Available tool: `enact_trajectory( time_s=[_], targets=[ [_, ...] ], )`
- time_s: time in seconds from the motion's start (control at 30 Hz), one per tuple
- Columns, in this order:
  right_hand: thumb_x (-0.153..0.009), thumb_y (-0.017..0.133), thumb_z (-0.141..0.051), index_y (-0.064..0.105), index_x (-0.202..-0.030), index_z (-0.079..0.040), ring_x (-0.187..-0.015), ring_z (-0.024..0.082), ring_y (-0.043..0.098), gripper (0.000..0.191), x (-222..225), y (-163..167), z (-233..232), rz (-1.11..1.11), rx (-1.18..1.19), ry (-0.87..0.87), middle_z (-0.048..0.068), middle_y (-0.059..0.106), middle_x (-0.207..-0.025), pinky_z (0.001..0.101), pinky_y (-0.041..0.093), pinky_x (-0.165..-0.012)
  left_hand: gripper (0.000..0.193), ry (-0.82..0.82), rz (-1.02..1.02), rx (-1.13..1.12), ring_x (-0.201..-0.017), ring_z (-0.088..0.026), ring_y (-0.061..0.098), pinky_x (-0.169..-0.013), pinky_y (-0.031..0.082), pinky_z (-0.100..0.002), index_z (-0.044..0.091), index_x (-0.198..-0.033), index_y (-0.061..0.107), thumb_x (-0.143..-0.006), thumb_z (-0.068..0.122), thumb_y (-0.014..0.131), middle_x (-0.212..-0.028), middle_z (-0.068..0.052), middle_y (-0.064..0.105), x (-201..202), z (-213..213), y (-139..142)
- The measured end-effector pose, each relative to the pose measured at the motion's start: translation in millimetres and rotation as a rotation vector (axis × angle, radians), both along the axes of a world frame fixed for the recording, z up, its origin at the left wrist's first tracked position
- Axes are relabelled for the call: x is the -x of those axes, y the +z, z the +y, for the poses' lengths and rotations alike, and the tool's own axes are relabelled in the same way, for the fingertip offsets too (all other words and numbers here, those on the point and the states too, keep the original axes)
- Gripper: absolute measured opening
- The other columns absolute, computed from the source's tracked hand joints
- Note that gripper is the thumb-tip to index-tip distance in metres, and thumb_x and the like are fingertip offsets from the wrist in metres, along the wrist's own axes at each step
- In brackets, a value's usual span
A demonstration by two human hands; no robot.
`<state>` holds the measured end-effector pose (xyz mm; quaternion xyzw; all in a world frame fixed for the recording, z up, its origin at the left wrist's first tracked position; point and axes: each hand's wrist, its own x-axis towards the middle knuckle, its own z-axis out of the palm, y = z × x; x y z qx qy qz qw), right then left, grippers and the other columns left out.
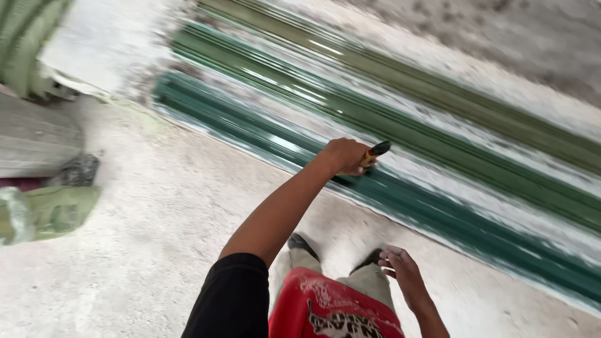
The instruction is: The person scrapes dried plaster residue from green corrugated mold boards with a small hand tool, then scrapes and cleans the inside of a terracotta bowl, dips a wide brush in an orange liquid, and finally fills a pink plastic bowl with water from a tap. The clip starts mid-task and ends while water is still running.
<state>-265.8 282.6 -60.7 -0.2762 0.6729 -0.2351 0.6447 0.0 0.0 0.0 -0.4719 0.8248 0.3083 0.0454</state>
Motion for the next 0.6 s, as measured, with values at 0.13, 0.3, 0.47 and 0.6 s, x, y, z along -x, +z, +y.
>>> enact_trajectory(
  time_s=[0.13,0.3,0.47,0.6],
  targets=[
    [-0.102,0.046,-0.026,0.057,-0.134,-0.003,-0.105,0.022,0.067,0.041,-85,34,-65,-0.046,0.094,0.124,0.012,0.068,-0.119,0.0393,0.054,-0.094,0.044,0.042,-0.069,-0.071,-0.102,-0.028,0.071,-0.087,0.057,-0.045,0.033,-0.119,0.067,-0.077,0.041,0.078,-0.109,-0.003,0.075,-115,-32,21],
    [-0.103,0.047,-0.026,0.057,-0.137,-0.005,-0.093,0.024,0.066,0.042,-178,42,-133,-0.011,0.042,0.247,0.015,0.069,-0.108,0.0378,0.056,-0.089,0.045,0.060,-0.237,-0.170,-0.100,-0.027,0.075,-0.086,0.060,-0.045,0.020,-0.120,0.066,-0.084,0.045,0.076,-0.106,-0.005,0.077,-229,-67,10],
    [-0.102,0.047,-0.027,0.056,-0.136,-0.005,-0.086,0.019,0.067,0.041,-281,37,-195,-0.033,0.050,0.448,0.010,0.071,-0.105,0.0359,0.059,-0.081,0.051,0.062,-0.189,-0.161,-0.102,-0.031,0.071,-0.087,0.056,-0.049,0.029,-0.126,0.064,-0.080,0.046,0.077,-0.108,-0.008,0.074,-346,-106,3],
    [-0.102,0.046,-0.030,0.056,-0.140,-0.010,-0.083,0.019,0.063,0.044,-348,53,-246,-0.043,-0.055,0.575,0.012,0.070,-0.102,0.0354,0.056,-0.077,0.047,0.046,-0.230,-0.155,-0.106,-0.033,0.070,-0.093,0.053,-0.051,0.023,-0.122,0.067,-0.084,0.049,0.078,-0.111,-0.010,0.074,-426,-139,14]
  ],
)
